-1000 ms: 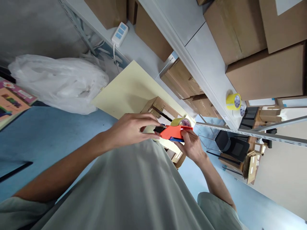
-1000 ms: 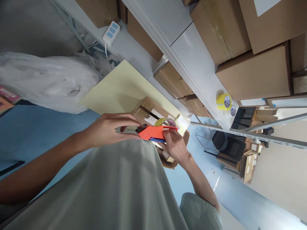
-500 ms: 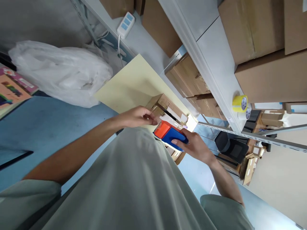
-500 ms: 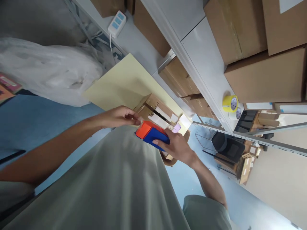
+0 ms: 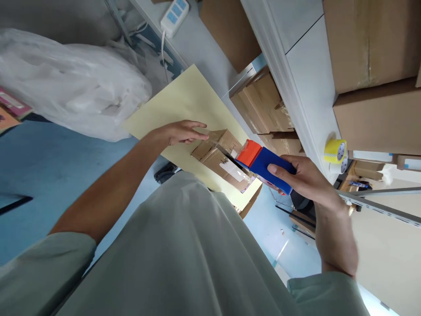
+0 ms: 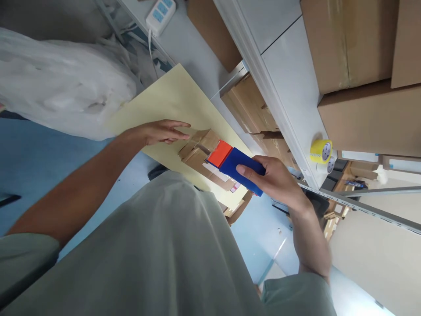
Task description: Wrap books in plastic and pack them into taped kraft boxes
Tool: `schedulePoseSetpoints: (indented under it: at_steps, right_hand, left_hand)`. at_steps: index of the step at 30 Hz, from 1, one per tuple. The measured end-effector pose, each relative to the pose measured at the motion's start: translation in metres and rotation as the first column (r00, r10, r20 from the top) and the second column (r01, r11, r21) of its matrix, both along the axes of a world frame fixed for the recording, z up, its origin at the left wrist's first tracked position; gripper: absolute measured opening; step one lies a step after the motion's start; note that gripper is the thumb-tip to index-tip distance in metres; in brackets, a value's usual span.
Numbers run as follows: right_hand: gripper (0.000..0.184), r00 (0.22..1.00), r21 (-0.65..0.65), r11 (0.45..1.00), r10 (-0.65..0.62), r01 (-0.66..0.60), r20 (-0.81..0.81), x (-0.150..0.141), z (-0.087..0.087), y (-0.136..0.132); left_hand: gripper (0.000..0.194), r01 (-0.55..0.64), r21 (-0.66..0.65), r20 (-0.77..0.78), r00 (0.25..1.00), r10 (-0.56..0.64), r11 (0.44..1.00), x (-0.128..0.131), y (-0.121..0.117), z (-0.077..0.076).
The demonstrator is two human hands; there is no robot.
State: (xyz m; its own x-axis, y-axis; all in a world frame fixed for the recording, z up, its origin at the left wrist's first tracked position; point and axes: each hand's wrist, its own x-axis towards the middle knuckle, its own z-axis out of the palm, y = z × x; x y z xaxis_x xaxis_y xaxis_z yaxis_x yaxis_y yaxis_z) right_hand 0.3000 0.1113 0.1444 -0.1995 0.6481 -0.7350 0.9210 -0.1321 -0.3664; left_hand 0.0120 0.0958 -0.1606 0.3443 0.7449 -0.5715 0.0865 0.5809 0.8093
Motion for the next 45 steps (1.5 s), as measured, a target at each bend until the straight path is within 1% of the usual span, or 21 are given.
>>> schedulePoseSetpoints:
  at_steps: [2, 4, 7, 9, 11, 15, 18, 21, 22, 24, 26, 27, 29, 31, 32, 35, 37, 39, 42, 44, 45]
  right_hand:
    - [0.068, 1.000, -0.027, 1.000, -0.003, 0.002, -0.006, -0.006, -0.008, 0.006]
    - [0.068, 1.000, -0.058, 0.998, -0.015, 0.015, -0.016, -0.009, -0.015, 0.012]
    - [0.067, 1.000, -0.085, 0.996, -0.025, 0.024, -0.016, -0.013, -0.026, 0.018]
    - [0.065, 1.000, -0.089, 0.996, -0.014, 0.014, 0.000, -0.015, -0.032, 0.021]
    - [0.064, 1.000, -0.098, 0.995, -0.006, 0.007, 0.010, -0.017, -0.038, 0.023]
    - [0.060, 0.999, -0.143, 0.989, -0.034, 0.034, -0.001, -0.021, -0.046, 0.023]
    - [0.058, 0.999, -0.143, 0.989, -0.041, 0.043, 0.016, -0.022, -0.049, 0.020]
    - [0.057, 0.999, -0.130, 0.991, -0.032, 0.035, 0.026, -0.022, -0.049, 0.015]
    - [0.058, 0.999, -0.124, 0.992, -0.029, 0.032, 0.025, -0.021, -0.049, 0.014]
    - [0.059, 1.000, -0.107, 0.994, -0.021, 0.023, 0.023, -0.021, -0.049, 0.012]
    - [0.060, 1.000, -0.090, 0.996, -0.011, 0.013, 0.025, -0.020, -0.048, 0.012]
    - [0.060, 1.000, -0.085, 0.996, -0.005, 0.008, 0.029, -0.020, -0.048, 0.012]
    - [0.061, 0.999, -0.079, 0.997, 0.012, -0.009, 0.038, -0.019, -0.047, 0.013]
    - [0.062, 0.998, -0.071, 0.997, 0.042, -0.038, 0.051, -0.019, -0.047, 0.015]
    - [0.062, 0.996, -0.065, 0.996, 0.064, -0.061, 0.056, -0.019, -0.046, 0.016]
    - [0.063, 0.989, -0.036, 0.991, 0.131, -0.129, 0.062, -0.018, -0.046, 0.018]
    - [0.063, 0.985, -0.014, 0.988, 0.155, -0.154, 0.075, -0.017, -0.046, 0.018]
    - [0.063, 0.984, 0.004, 0.987, 0.158, -0.159, 0.084, -0.014, -0.047, 0.017]
    - [0.065, 0.986, 0.023, 0.988, 0.154, -0.155, 0.057, -0.008, -0.048, 0.016]
    - [0.067, 0.987, 0.042, 0.987, 0.155, -0.157, 0.037, -0.005, -0.050, 0.016]
    - [0.068, 0.987, 0.053, 0.986, 0.157, -0.158, 0.031, -0.005, -0.051, 0.016]
  left_hand:
    - [0.080, -0.026, 0.034, 0.005, 1.000, 0.026, 0.999, 0.002, -0.003, -0.012]
    - [0.081, -0.052, 0.039, -0.004, 0.999, 0.052, 0.998, 0.005, -0.007, -0.021]
    - [0.091, -0.071, -0.058, -0.016, 0.997, 0.070, 0.996, 0.011, -0.010, -0.030]
    - [0.102, -0.069, -0.149, -0.013, 0.998, 0.068, 0.986, 0.015, -0.011, -0.033]
    - [0.111, -0.069, -0.207, -0.015, 0.998, 0.068, 0.976, 0.018, -0.013, -0.034]
    - [0.112, -0.070, -0.223, -0.017, 0.998, 0.068, 0.972, 0.025, -0.018, -0.034]
    - [0.113, -0.098, -0.234, -0.039, 0.995, 0.092, 0.967, 0.031, -0.021, -0.034]
    - [0.118, -0.117, -0.194, -0.056, 0.993, 0.108, 0.974, 0.036, -0.023, -0.039]
    - [0.120, -0.124, -0.160, -0.085, 0.990, 0.112, 0.979, 0.037, -0.024, -0.041]
    - [0.123, -0.152, -0.072, -0.206, 0.969, 0.134, 0.986, 0.038, -0.027, -0.047]
    - [0.118, -0.182, 0.002, -0.299, 0.938, 0.174, 0.983, 0.039, -0.031, -0.051]
    - [0.113, -0.191, 0.032, -0.289, 0.938, 0.192, 0.981, 0.040, -0.034, -0.050]
    - [0.098, -0.175, 0.101, -0.152, 0.970, 0.190, 0.979, 0.043, -0.040, -0.044]
    - [0.087, -0.140, 0.226, -0.007, 0.989, 0.146, 0.964, 0.048, -0.044, -0.031]
    - [0.084, -0.119, 0.293, 0.027, 0.993, 0.116, 0.949, 0.050, -0.045, -0.023]
    - [0.073, -0.051, 0.417, 0.017, 0.999, 0.049, 0.908, 0.058, -0.040, -0.001]
    - [0.063, -0.015, 0.449, 0.012, 1.000, 0.011, 0.893, 0.058, -0.035, 0.009]
    - [0.058, 0.010, 0.465, 0.015, 1.000, -0.019, 0.885, 0.053, -0.034, 0.017]
    - [0.069, 0.063, 0.469, -0.019, 0.998, -0.061, 0.881, 0.043, -0.040, 0.026]
    - [0.078, 0.098, 0.481, -0.083, 0.994, -0.066, 0.871, 0.041, -0.043, 0.031]
    - [0.078, 0.108, 0.493, -0.120, 0.991, -0.055, 0.863, 0.043, -0.044, 0.032]
